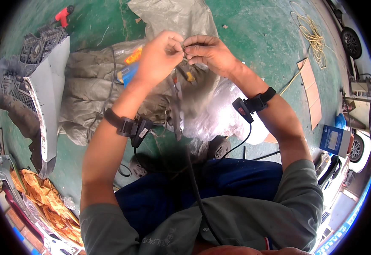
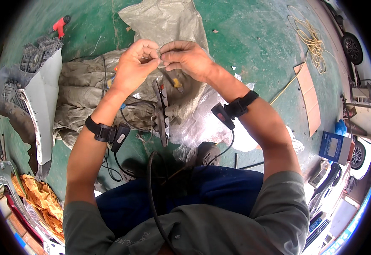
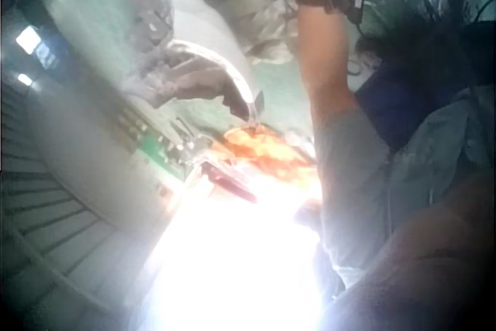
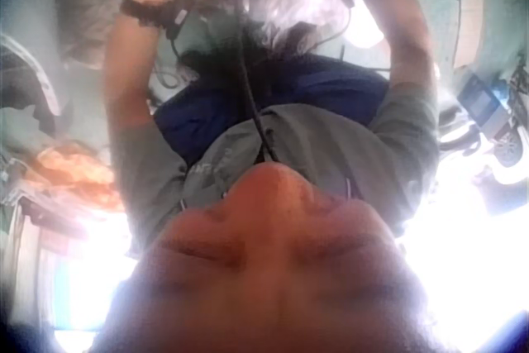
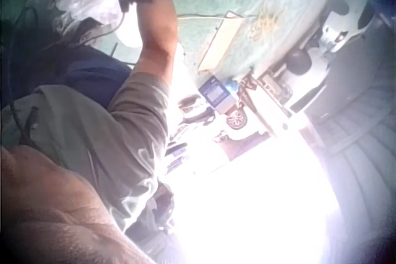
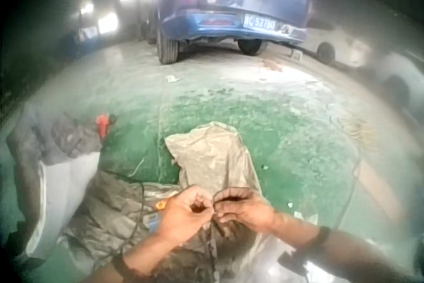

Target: The person removes plastic packaging from a car light component and applies heat to it using a blue heat gun. The person also handles a black plastic housing component.

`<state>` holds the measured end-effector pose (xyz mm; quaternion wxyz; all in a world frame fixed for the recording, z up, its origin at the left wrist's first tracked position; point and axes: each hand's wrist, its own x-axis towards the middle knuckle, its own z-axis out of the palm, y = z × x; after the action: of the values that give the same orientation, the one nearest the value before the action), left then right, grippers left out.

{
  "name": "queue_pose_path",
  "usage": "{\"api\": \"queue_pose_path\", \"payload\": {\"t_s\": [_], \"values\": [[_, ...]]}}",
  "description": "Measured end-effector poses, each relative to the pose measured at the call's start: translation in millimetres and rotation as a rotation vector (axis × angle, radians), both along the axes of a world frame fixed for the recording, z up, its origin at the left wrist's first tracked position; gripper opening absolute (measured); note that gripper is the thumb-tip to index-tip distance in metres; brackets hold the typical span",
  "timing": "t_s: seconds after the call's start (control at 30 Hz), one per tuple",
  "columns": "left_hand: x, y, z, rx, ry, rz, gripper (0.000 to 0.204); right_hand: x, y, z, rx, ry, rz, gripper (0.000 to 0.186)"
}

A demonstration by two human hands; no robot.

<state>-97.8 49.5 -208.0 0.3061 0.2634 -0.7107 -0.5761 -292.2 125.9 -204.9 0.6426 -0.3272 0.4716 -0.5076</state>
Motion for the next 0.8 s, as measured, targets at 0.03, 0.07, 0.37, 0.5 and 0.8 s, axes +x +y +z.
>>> {"api": "queue_pose_path", "payload": {"t_s": [0.03,0.07,0.37,0.5,0.8], "values": [[-1,1,3,0.006,-0.021,0.009,0.019,-1,0,1,-0.002,0.016,0.001,0.023],[-2,2,6,0.012,-0.043,0.017,0.021,-2,0,1,-0.003,0.033,0.003,0.021],[0,-6,-5,-0.055,-0.037,0.000,0.022,-4,-1,-3,-0.018,0.001,0.021,0.024],[-1,-5,0,0.075,-0.050,-0.013,0.018,-5,0,0,-0.020,0.020,0.020,0.023],[1,-5,8,0.256,-0.075,0.005,0.011,-4,0,1,-0.091,0.110,0.008,0.017]]}}
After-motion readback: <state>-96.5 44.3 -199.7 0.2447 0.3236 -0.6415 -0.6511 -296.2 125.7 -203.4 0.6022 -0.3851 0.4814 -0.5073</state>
